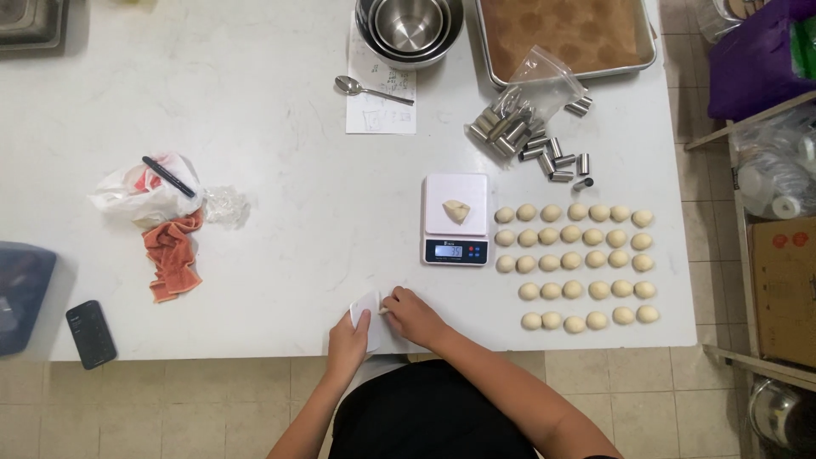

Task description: Portion dough using a scale and roll it into small balls by hand

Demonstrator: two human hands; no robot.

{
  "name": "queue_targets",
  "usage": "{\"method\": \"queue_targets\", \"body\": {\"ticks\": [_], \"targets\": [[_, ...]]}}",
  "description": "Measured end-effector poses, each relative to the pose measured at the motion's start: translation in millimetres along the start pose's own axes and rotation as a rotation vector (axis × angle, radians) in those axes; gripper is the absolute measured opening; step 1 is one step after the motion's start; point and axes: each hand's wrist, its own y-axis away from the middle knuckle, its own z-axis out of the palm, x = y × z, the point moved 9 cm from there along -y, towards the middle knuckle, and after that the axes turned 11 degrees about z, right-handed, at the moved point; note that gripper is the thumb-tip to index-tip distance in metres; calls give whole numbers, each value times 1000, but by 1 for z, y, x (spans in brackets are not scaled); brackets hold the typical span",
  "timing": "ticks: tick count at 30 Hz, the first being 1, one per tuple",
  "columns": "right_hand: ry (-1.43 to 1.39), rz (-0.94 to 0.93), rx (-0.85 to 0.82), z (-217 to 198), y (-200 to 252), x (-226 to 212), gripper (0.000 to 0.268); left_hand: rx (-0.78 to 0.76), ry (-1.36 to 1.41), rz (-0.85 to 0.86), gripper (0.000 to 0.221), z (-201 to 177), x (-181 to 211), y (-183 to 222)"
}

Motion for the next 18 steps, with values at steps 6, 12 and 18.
{"method": "queue_targets", "body": {"ticks": [6, 12, 18], "targets": [[-244, 60, 111, 5, -2, 21, 13, 59, -263, 216, 30, 29, -51, -34], [-256, 97, 55, 5, -4, 27, 9, -21, -430, 290, 29, 38, -27, -25], [-264, 142, -47, -14, -8, 35, 22, 79, -551, 415, 24, 30, 0, -26]]}}
